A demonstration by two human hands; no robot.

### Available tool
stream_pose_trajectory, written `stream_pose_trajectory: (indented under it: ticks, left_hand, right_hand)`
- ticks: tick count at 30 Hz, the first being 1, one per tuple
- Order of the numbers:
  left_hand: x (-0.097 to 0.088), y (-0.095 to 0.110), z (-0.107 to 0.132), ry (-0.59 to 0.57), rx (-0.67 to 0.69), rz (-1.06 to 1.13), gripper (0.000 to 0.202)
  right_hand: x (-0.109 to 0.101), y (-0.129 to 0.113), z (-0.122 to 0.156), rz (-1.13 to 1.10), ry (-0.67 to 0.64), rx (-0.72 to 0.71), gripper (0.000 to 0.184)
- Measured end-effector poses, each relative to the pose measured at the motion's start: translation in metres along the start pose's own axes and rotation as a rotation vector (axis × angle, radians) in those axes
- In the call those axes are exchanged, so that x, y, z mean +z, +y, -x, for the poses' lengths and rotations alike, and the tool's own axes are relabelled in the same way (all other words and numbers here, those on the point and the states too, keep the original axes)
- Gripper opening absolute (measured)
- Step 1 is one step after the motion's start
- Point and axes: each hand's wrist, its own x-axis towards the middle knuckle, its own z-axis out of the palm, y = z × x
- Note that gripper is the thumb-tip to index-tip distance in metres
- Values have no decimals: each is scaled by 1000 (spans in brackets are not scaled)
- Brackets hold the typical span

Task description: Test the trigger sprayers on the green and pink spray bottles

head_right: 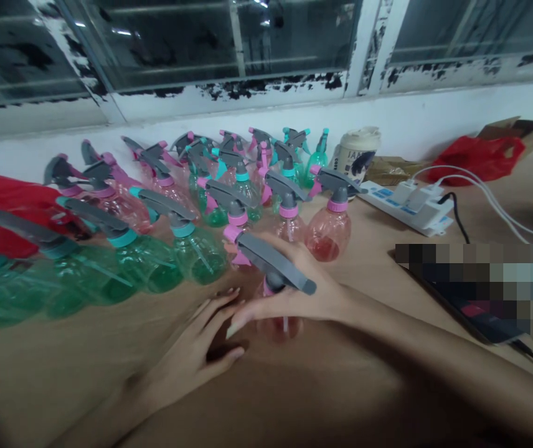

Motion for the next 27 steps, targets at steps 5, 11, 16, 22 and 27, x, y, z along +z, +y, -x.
stream_pose_trajectory:
  ticks: [5, 11, 16, 22, 27]
  left_hand:
    - [-2, 0, -1, 6, 8, 11, 60]
    - [1, -1, 0, 25, 8, 38, 60]
    - [2, -1, -2, 50, -3, 48, 58]
    - [-1, -1, -4, 73, 22, 8, 53]
    - [0, 5, -8, 113, 54, -62, 50]
  right_hand:
    - [-7, 4, 7, 12, 12, -34, 84]
    - [-7, 0, 25, 112, 110, 37, 50]
    - [-6, -4, 40, 177, 203, 92, 28]
    - [-38, -9, 67, 241, 285, 176, 33]
    - [-90, 3, 97, 312, 357, 199, 27]
